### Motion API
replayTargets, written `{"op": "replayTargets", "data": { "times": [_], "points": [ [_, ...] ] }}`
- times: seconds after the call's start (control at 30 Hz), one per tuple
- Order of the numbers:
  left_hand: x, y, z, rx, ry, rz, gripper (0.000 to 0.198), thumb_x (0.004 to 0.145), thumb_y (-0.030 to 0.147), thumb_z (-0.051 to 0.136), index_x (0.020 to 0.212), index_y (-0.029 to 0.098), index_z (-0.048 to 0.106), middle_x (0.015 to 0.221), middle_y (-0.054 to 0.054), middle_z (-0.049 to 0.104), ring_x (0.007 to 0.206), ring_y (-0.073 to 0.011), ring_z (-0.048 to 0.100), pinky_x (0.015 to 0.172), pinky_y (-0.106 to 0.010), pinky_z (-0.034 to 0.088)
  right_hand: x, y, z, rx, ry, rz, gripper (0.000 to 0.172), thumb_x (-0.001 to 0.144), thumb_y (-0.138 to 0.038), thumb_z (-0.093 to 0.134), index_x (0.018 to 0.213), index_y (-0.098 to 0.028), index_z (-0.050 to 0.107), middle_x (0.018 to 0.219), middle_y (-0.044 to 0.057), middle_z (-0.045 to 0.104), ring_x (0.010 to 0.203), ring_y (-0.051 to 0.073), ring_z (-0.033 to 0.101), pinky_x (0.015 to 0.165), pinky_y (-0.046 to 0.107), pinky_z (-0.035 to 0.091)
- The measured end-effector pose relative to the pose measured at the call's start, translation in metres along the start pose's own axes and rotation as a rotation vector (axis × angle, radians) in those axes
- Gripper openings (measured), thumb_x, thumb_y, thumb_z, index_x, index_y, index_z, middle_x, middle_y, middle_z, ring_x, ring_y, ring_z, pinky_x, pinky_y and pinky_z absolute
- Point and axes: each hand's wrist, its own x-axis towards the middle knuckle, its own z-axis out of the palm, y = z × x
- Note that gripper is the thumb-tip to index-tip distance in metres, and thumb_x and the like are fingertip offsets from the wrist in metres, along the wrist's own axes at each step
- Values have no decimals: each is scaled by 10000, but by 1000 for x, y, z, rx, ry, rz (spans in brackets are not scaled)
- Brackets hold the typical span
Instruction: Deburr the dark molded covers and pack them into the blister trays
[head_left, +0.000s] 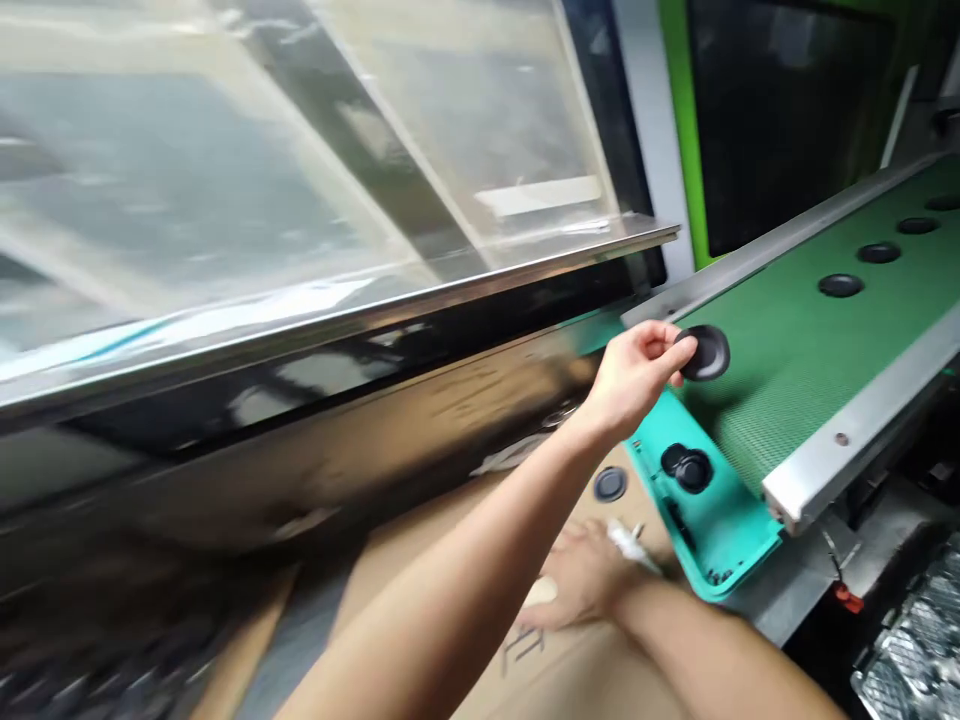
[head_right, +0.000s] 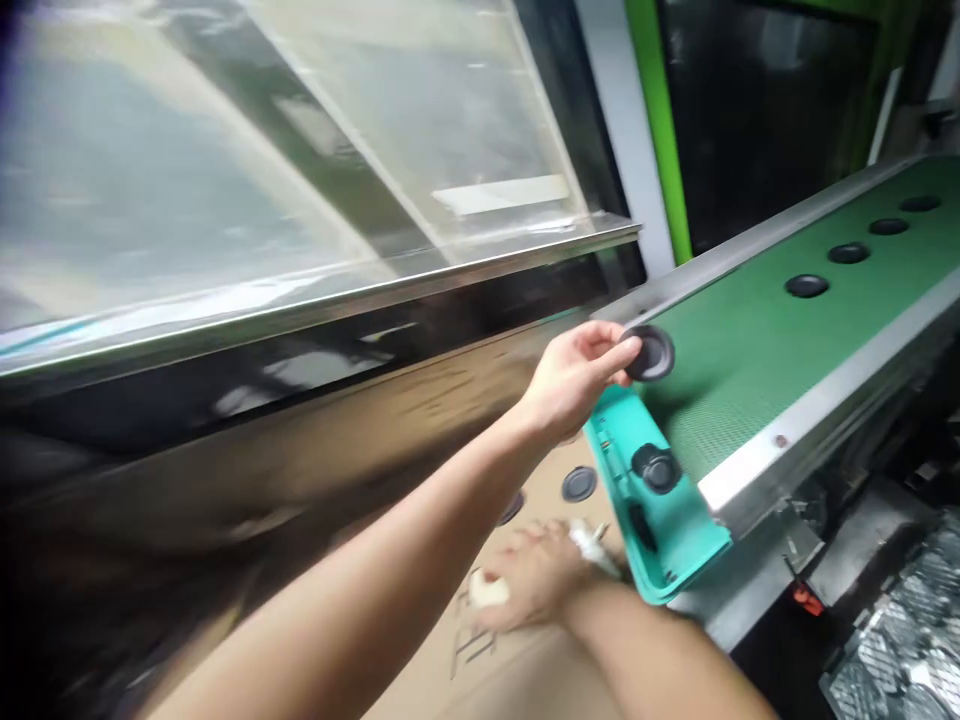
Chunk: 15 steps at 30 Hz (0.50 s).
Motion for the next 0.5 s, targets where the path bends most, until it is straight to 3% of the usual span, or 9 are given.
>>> {"op": "replayTargets", "data": {
  "times": [0.1, 0.17, 0.23, 0.27, 0.3, 0.37, 0.43, 0.5],
  "points": [
    [-89, -16, -76, -216, 268, -150, 450, 615, 412, 943, 775, 146, 617, 656, 22, 629, 533, -71, 553, 522, -193, 439, -5, -2, -5, -13, 74, 143, 196, 803, -383, 739, 844, -191, 742, 968, 91, 746, 931, 259, 659, 835, 374, 514],
    [-149, -33, -119, -266, 478, -197, 460, 579, 386, 960, 758, 143, 613, 649, 27, 637, 520, -62, 554, 503, -179, 445, -5, -2, -6, 26, 104, 184, 236, 941, -267, 522, 933, -153, 729, 1014, 149, 724, 954, 261, 650, 851, 392, 506],
    [-201, -54, -148, -275, 634, -238, 465, 565, 379, 964, 755, 141, 612, 636, 30, 642, 504, -56, 555, 489, -169, 446, -4, -3, -7, 123, 264, 234, 273, 964, -253, 461, 1025, -163, 711, 1049, 135, 712, 945, 229, 648, 868, 370, 508],
    [-221, -65, -158, -279, 683, -261, 467, 566, 383, 962, 756, 142, 611, 632, 30, 646, 501, -55, 559, 487, -165, 447, -4, -5, -7, 232, 309, 211, 276, 955, -271, 496, 1117, -170, 696, 1071, 115, 712, 884, 197, 647, 841, 344, 517],
    [-238, -77, -165, -287, 715, -285, 467, 573, 392, 958, 762, 144, 610, 633, 28, 652, 501, -56, 564, 488, -163, 452, -4, -9, -8, 355, 270, 183, 340, 938, -293, 545, 1237, -176, 658, 1085, 97, 716, 816, 169, 639, 779, 318, 527],
    [-261, -96, -173, -310, 734, -322, 460, 602, 411, 942, 786, 151, 610, 642, 23, 668, 502, -63, 576, 493, -168, 466, -6, -18, -9, 548, 61, 116, 562, 881, -331, 661, 1412, -182, 557, 1108, 79, 719, 759, 142, 625, 679, 285, 529],
    [-273, -111, -175, -344, 722, -339, 442, 640, 415, 925, 810, 154, 611, 648, 21, 677, 501, -68, 582, 490, -171, 477, -9, -27, -9, 627, -83, 80, 694, 833, -345, 740, 1468, -178, 512, 1076, 68, 720, 759, 141, 627, 652, 279, 540],
    [-279, -118, -174, -374, 694, -360, 429, 670, 415, 913, 827, 153, 611, 638, 25, 673, 488, -71, 577, 468, -173, 477, -11, -35, -8, 619, -105, 69, 689, 828, -348, 772, 1454, -182, 537, 1016, 53, 718, 765, 144, 634, 679, 288, 565]
  ]
}}
